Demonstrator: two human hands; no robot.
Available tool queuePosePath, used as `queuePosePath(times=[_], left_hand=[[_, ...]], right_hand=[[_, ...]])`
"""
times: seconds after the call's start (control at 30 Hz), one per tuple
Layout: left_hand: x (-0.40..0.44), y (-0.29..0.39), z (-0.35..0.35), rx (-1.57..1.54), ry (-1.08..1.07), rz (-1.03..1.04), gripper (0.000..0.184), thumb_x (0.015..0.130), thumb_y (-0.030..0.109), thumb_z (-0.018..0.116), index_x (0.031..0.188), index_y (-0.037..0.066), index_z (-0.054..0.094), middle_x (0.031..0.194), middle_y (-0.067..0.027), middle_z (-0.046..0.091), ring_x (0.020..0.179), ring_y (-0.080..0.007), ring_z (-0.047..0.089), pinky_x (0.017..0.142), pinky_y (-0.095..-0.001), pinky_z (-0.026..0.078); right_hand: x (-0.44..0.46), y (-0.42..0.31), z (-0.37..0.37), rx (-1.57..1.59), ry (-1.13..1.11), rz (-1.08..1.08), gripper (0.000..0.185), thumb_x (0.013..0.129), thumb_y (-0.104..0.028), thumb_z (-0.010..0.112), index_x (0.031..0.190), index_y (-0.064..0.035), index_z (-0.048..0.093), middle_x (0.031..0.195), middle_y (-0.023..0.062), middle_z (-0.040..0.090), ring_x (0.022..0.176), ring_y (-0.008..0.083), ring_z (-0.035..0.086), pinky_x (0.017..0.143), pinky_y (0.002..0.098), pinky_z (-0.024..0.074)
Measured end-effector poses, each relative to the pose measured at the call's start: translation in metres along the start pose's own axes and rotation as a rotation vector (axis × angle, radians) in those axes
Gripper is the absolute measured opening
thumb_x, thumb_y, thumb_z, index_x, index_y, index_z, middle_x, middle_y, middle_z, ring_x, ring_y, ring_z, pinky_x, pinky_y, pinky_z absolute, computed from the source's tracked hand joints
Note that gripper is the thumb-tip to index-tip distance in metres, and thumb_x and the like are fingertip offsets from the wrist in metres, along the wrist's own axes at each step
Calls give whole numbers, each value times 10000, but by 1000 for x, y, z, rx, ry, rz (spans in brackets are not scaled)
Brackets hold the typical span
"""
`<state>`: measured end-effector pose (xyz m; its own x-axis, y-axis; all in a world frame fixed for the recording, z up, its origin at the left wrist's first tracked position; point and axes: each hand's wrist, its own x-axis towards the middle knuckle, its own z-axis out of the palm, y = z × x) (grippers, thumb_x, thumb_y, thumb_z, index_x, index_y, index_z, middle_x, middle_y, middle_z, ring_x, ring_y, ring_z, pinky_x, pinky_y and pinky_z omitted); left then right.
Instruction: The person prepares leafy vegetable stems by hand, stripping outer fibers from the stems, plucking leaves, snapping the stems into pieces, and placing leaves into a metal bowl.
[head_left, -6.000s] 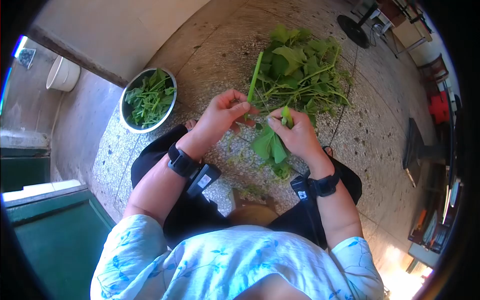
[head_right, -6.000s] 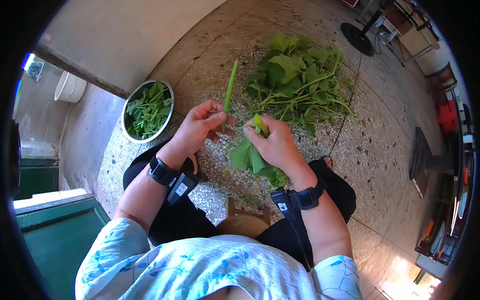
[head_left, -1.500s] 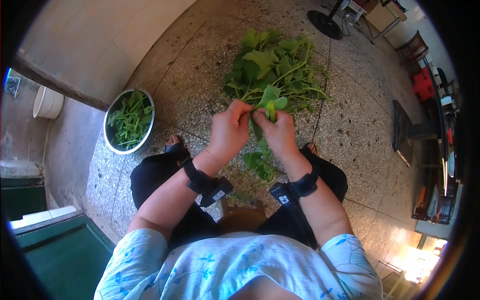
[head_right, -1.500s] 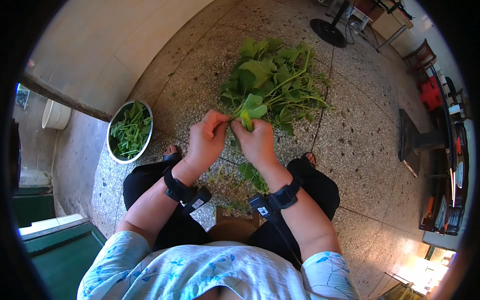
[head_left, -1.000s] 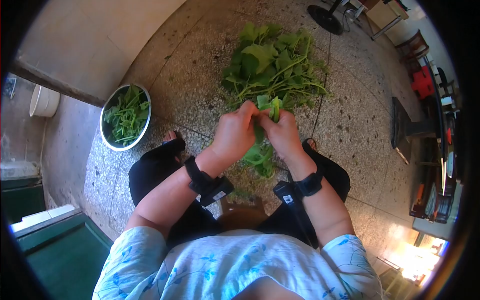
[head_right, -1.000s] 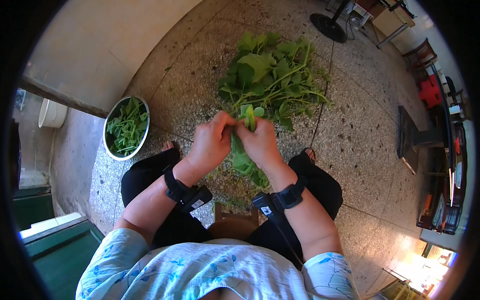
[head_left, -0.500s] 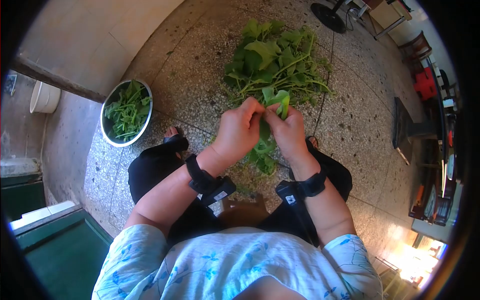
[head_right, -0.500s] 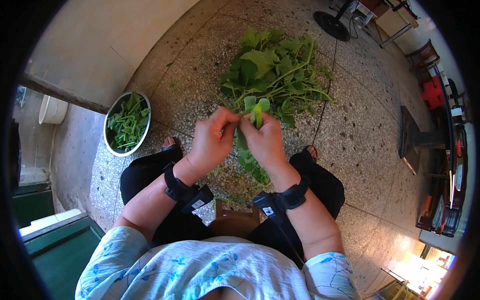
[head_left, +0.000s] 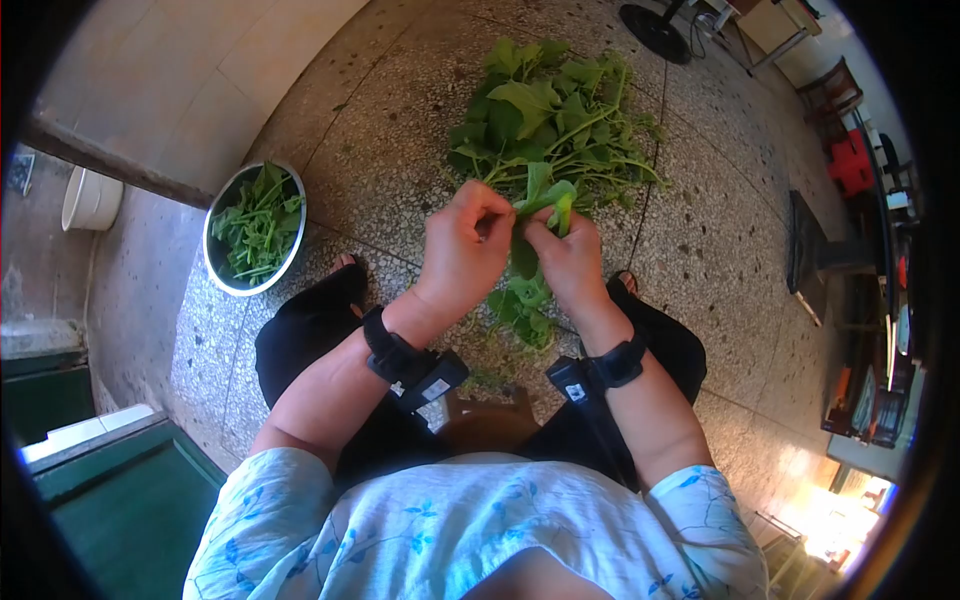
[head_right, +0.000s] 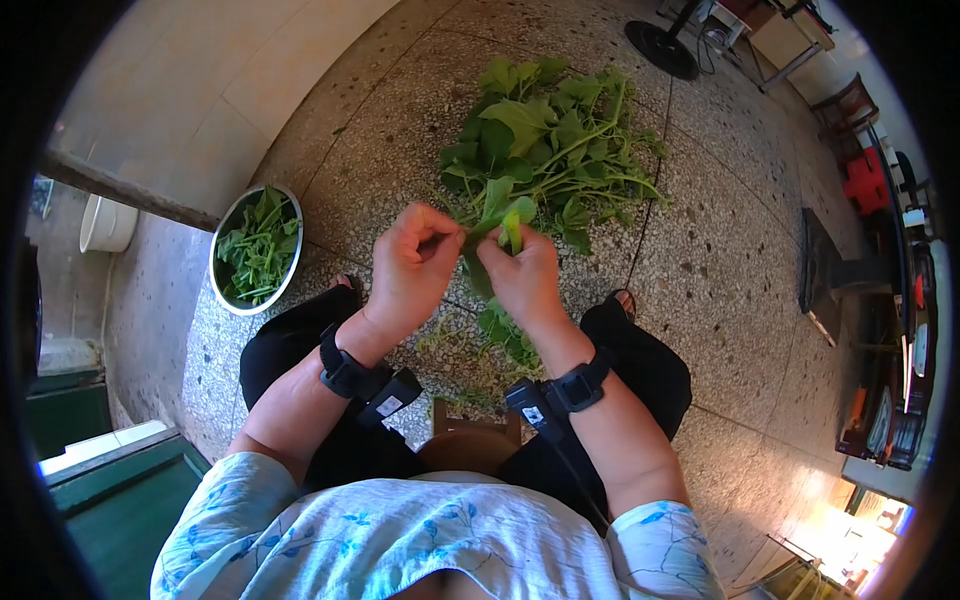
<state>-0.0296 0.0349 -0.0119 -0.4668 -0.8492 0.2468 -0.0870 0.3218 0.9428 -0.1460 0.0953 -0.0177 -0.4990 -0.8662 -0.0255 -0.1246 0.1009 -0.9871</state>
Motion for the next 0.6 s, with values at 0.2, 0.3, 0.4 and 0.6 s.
queuePosePath(times=[0.2, 0.3, 0.4, 0.6], left_hand=[[10, -21, -17, -323, 25, -231, 74, 789, -2, 538, 833, 23, 484, 744, -39, 566, 679, -86, 548, 605, -219, 467], [15, -19, -31, -521, 50, -342, 90, 794, 9, 536, 863, 23, 481, 777, -60, 568, 705, -130, 571, 649, -277, 504], [18, -22, -45, -587, 64, -378, 101, 803, 20, 525, 890, 22, 471, 801, -76, 566, 724, -164, 582, 671, -318, 516], [21, -25, -73, -813, 80, -481, 144, 805, 16, 497, 945, 11, 462, 842, -91, 558, 736, -188, 578, 670, -329, 505]], right_hand=[[4, 8, -6, 68, 39, 26, 63, 711, -68, 555, 680, -14, 552, 610, -8, 530, 555, 58, 453, 517, 233, 381], [6, 14, -12, 24, 32, 88, 60, 704, -68, 554, 677, -15, 554, 619, -9, 531, 562, 57, 452, 520, 234, 378], [6, 11, -15, -7, 20, 98, 66, 699, -78, 557, 678, -16, 555, 615, -8, 524, 561, 61, 448, 516, 236, 372], [9, 25, -25, -76, 18, 90, 75, 706, -94, 560, 696, -20, 564, 605, -12, 512, 560, 69, 440, 526, 244, 368]])
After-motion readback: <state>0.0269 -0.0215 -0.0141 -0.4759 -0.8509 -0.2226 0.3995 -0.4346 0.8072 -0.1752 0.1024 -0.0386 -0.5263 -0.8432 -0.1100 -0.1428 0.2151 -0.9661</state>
